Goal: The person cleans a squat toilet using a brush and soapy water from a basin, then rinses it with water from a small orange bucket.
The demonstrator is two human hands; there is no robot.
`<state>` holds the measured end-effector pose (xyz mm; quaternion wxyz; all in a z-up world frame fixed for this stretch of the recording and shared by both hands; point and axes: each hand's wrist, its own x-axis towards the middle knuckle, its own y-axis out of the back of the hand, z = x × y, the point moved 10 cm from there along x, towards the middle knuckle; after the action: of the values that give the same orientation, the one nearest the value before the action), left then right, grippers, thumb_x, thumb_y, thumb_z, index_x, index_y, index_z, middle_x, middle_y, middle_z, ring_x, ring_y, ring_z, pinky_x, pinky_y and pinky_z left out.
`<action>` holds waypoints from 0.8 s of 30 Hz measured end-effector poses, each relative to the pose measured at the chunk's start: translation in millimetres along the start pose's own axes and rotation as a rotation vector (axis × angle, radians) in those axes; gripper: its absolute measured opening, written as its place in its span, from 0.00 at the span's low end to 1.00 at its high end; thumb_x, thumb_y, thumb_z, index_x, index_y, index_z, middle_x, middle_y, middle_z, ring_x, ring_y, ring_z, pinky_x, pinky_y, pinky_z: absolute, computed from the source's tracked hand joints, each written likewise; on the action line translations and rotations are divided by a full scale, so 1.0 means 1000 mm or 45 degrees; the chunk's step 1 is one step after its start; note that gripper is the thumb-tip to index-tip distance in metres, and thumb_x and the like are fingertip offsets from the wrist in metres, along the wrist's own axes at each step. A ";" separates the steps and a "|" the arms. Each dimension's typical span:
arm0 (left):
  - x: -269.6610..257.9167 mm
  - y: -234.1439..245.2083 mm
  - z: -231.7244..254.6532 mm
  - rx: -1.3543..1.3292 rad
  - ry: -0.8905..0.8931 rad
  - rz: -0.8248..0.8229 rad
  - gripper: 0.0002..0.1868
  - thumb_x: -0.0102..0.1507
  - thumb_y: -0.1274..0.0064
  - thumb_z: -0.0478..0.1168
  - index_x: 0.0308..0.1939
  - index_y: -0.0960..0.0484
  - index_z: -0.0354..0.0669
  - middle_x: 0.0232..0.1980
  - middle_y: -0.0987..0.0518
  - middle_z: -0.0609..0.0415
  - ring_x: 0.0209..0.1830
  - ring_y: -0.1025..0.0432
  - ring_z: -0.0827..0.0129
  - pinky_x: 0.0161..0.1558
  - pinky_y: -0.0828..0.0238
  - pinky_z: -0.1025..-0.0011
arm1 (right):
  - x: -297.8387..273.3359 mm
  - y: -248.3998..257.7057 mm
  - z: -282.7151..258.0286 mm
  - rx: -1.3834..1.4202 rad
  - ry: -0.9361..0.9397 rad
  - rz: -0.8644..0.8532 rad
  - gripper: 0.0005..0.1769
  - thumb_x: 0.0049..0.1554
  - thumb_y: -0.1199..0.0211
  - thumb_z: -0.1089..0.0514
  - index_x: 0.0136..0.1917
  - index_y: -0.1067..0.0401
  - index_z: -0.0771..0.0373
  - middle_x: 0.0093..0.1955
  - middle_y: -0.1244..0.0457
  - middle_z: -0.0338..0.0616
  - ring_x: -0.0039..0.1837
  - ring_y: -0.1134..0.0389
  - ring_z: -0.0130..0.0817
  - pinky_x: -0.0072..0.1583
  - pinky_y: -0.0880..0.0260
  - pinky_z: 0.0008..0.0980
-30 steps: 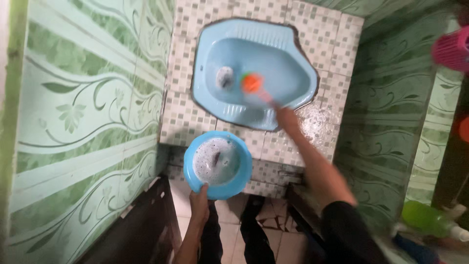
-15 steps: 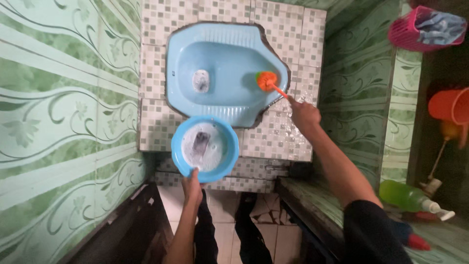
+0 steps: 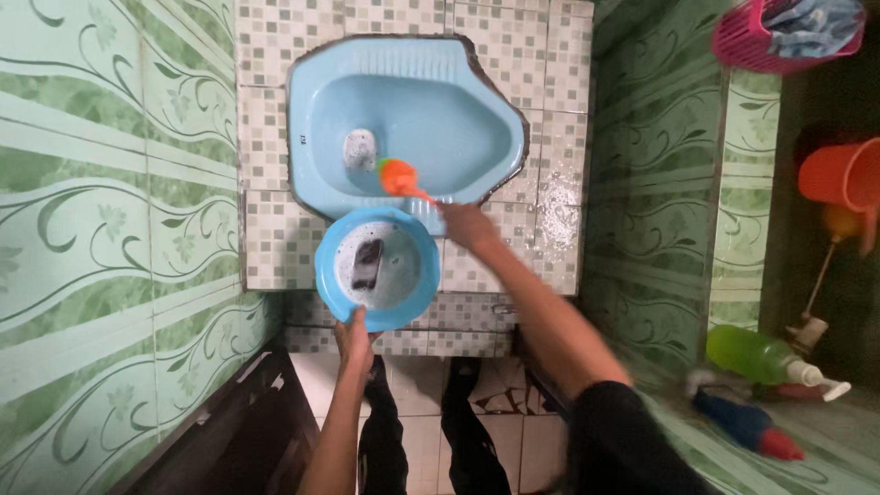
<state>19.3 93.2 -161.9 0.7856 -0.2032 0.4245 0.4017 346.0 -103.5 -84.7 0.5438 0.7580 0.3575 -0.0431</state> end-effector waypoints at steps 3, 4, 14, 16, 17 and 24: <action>0.001 0.013 -0.012 0.000 0.013 0.005 0.23 0.64 0.43 0.42 0.60 0.28 0.36 0.52 0.22 0.45 0.45 0.24 0.56 0.33 0.23 0.63 | -0.037 0.055 0.081 -0.249 -0.288 0.100 0.32 0.54 0.46 0.59 0.71 0.30 0.38 0.50 0.29 0.52 0.53 0.26 0.50 0.53 0.26 0.49; 0.001 0.015 -0.012 -0.036 0.029 0.006 0.24 0.63 0.43 0.42 0.61 0.29 0.39 0.53 0.22 0.47 0.46 0.25 0.58 0.33 0.24 0.64 | -0.043 0.075 0.100 -0.310 -0.362 0.068 0.33 0.61 0.47 0.54 0.79 0.42 0.37 0.46 0.30 0.56 0.48 0.27 0.53 0.48 0.26 0.51; -0.008 0.039 -0.001 -0.096 0.014 0.046 0.23 0.62 0.44 0.42 0.60 0.31 0.41 0.52 0.23 0.50 0.47 0.24 0.61 0.39 0.20 0.56 | -0.037 -0.011 0.028 0.051 -0.181 0.069 0.29 0.58 0.46 0.57 0.73 0.36 0.42 0.54 0.30 0.56 0.56 0.30 0.59 0.56 0.30 0.55; -0.006 0.042 -0.004 -0.067 0.032 0.025 0.22 0.64 0.45 0.43 0.59 0.27 0.35 0.51 0.22 0.47 0.45 0.23 0.58 0.38 0.19 0.57 | -0.010 -0.030 -0.004 0.136 -0.213 0.008 0.28 0.62 0.50 0.56 0.75 0.39 0.45 0.56 0.32 0.58 0.57 0.31 0.61 0.57 0.31 0.56; -0.004 0.044 -0.005 -0.055 0.035 0.013 0.22 0.64 0.45 0.43 0.58 0.26 0.33 0.51 0.21 0.45 0.44 0.22 0.57 0.38 0.19 0.57 | 0.000 -0.032 -0.017 0.199 -0.197 -0.020 0.28 0.61 0.51 0.57 0.75 0.39 0.47 0.57 0.31 0.55 0.57 0.30 0.59 0.59 0.31 0.55; -0.005 0.024 -0.002 -0.141 0.068 -0.013 0.27 0.63 0.44 0.45 0.63 0.29 0.39 0.54 0.23 0.46 0.46 0.23 0.55 0.39 0.21 0.54 | -0.031 -0.014 0.011 0.167 -0.493 -0.094 0.34 0.58 0.50 0.57 0.78 0.43 0.46 0.59 0.34 0.65 0.59 0.31 0.66 0.61 0.31 0.59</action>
<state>-3.2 103.6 -158.2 0.7636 -0.2592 0.4213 0.4150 318.8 -126.4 -86.2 0.5499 0.7557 0.2703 -0.2311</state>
